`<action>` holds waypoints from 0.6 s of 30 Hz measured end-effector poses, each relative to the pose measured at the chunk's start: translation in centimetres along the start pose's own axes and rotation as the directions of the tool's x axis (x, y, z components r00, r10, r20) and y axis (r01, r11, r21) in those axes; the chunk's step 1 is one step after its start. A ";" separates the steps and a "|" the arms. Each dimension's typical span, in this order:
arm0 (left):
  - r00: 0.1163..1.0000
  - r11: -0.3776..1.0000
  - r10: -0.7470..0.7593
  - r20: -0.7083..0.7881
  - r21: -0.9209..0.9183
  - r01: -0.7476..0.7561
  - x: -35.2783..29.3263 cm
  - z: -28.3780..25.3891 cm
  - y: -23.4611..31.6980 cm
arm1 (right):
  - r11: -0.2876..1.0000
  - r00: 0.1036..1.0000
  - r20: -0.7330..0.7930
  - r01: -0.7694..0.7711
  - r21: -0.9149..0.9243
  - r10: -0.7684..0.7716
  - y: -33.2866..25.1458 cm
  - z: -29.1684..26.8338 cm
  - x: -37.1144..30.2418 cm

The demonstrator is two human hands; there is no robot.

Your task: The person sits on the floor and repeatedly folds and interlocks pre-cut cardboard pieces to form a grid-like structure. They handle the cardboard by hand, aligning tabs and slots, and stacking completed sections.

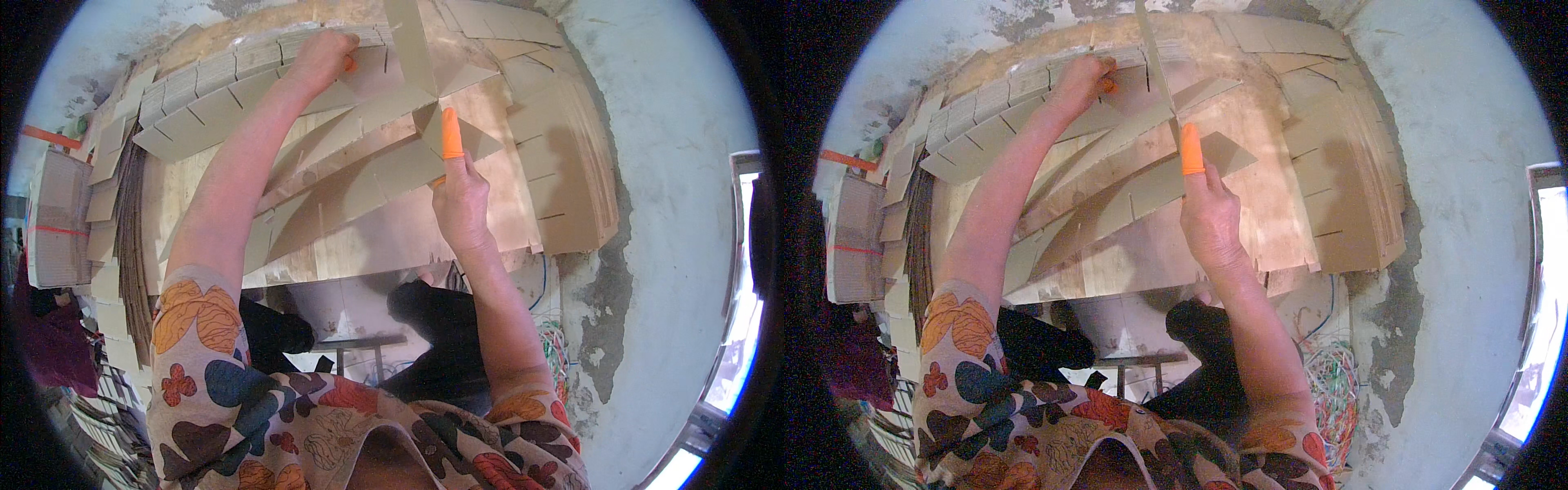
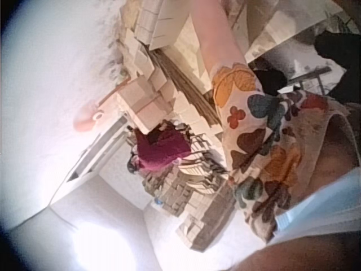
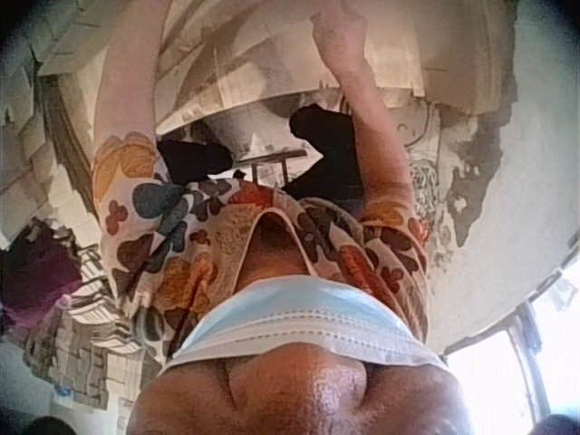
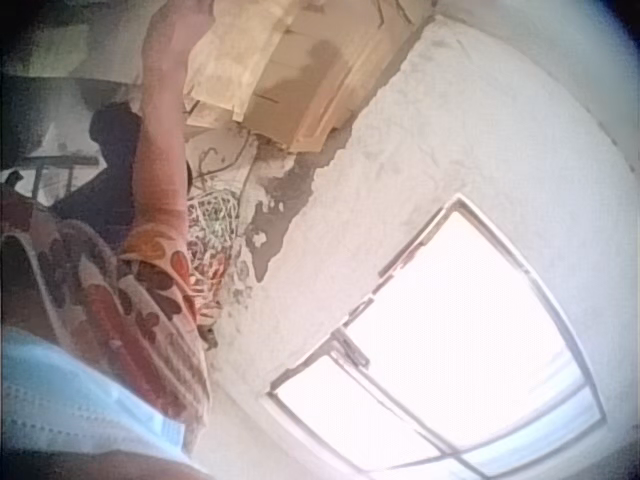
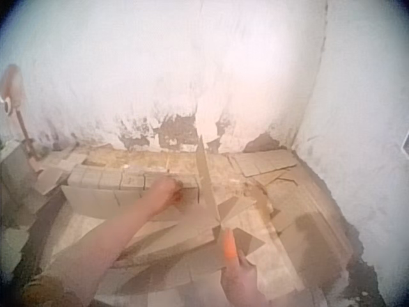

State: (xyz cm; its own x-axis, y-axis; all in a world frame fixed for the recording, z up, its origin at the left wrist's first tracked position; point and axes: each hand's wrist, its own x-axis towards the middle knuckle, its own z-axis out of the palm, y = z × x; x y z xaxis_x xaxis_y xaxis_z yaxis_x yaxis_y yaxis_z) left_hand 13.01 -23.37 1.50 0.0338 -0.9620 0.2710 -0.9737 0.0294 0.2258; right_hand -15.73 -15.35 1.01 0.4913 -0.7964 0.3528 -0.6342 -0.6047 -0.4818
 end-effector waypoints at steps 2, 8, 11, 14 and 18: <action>0.999 0.999 0.038 -0.020 0.028 -0.038 0.0 0.1 -0.6 | 1.000 1.000 -0.007 0.018 -0.001 -0.018 -0.1 0.0 0.0; 0.888 0.960 0.279 -0.365 0.136 -0.246 -0.4 -0.1 -0.5 | 0.999 0.999 -0.037 0.037 -0.032 -0.038 0.5 0.1 -0.2; 0.881 0.958 0.284 -0.379 0.075 -0.277 -0.5 -0.6 -0.5 | 0.999 0.999 0.034 0.022 -0.030 -0.021 0.3 -0.3 -0.1; 0.971 0.991 0.118 -0.210 0.083 -0.102 -0.9 -1.3 0.6 | 1.000 0.998 0.064 0.026 -0.010 -0.025 0.3 -0.6 -0.1; 0.940 0.973 0.229 -0.254 0.070 -0.219 -0.9 -2.2 1.5 | 0.998 0.997 0.043 0.065 -0.007 -0.065 0.4 -0.8 -0.1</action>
State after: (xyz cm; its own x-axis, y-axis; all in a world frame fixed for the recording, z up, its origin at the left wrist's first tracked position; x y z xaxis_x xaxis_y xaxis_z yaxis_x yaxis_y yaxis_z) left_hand 12.04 -21.81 3.65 -0.1344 -0.8283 0.5440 -0.9709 0.2198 0.0949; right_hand -16.50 -15.57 1.37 0.5565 -0.7544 0.3483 -0.6049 -0.6552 -0.4526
